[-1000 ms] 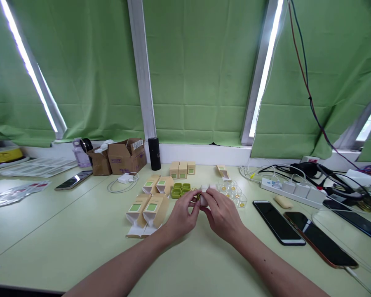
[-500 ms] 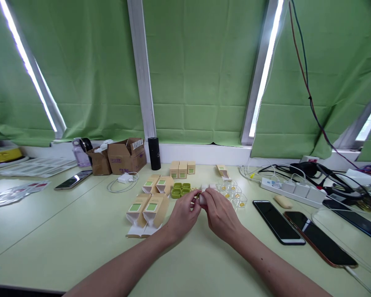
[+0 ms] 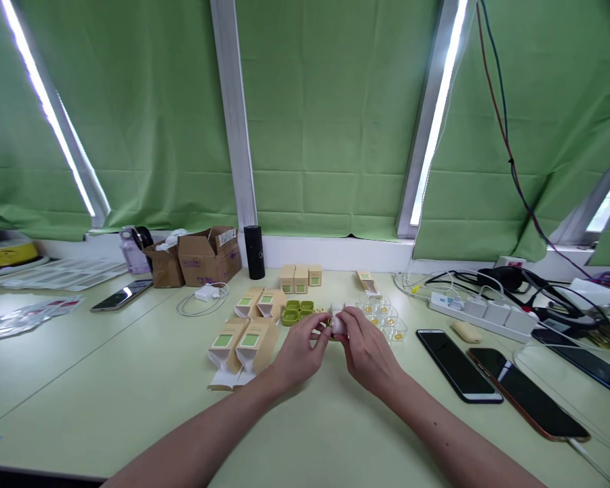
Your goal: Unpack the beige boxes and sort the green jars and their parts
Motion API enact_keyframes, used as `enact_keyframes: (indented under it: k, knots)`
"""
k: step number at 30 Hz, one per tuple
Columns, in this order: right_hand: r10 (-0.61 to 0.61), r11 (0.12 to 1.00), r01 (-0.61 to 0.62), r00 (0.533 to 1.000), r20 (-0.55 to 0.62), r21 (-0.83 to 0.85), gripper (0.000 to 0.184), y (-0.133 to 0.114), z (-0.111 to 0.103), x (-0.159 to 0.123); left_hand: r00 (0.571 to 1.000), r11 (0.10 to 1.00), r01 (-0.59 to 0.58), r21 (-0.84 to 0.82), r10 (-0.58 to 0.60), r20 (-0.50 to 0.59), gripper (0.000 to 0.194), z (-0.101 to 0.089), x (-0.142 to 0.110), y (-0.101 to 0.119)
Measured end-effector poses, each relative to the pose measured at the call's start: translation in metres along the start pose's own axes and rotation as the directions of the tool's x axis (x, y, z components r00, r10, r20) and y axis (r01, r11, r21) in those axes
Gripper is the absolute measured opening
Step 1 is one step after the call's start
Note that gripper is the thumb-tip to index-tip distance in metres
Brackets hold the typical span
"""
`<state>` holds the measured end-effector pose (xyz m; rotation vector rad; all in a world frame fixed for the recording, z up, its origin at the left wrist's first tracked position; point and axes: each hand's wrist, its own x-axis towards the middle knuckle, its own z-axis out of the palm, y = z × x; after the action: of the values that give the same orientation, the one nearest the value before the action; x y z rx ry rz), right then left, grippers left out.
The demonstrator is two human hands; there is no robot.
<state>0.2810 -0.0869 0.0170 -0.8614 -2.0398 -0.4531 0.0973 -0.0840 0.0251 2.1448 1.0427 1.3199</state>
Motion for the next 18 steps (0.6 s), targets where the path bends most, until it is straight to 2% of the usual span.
enact_keyframes:
  k: [4, 8, 10, 12, 14, 18]
  knots:
    - [0.074, 0.992, -0.072, 0.997, -0.012, 0.104, 0.028, 0.0022, 0.0006, -0.0021, 0.996, 0.995, -0.091, 0.049, 0.089, 0.029, 0.038, -0.0032, -0.0013, -0.004]
    - [0.193, 0.949, -0.185, 0.981, -0.005, 0.254, 0.025, -0.0014, 0.001, -0.0025, 0.999, 0.999, -0.033, 0.036, 0.034, -0.024, 0.038, -0.0015, -0.0007, -0.0025]
    - [0.303, 0.88, -0.294, 0.952, 0.034, 0.374, 0.023, -0.0036, 0.0014, -0.0019, 0.999, 1.0, 0.001, 0.006, -0.001, -0.041, 0.037, -0.0006, -0.0004, -0.0013]
    - [0.423, 0.75, -0.419, 0.899, 0.116, 0.512, 0.024, -0.0046, 0.0023, -0.0008, 0.999, 1.0, 0.021, -0.015, -0.021, -0.041, 0.037, -0.0002, -0.0004, -0.0011]
    - [0.514, 0.57, -0.521, 0.829, 0.22, 0.635, 0.03, -0.0039, 0.0038, 0.0009, 0.999, 0.999, 0.032, -0.022, -0.033, -0.042, 0.037, -0.0002, -0.0008, -0.0023]
    - [0.638, 0.2, -0.574, 0.692, 0.339, 0.794, 0.043, 0.0009, 0.0056, 0.005, 0.997, 0.998, 0.046, -0.032, -0.048, -0.067, 0.038, 0.0003, -0.0015, -0.0073]
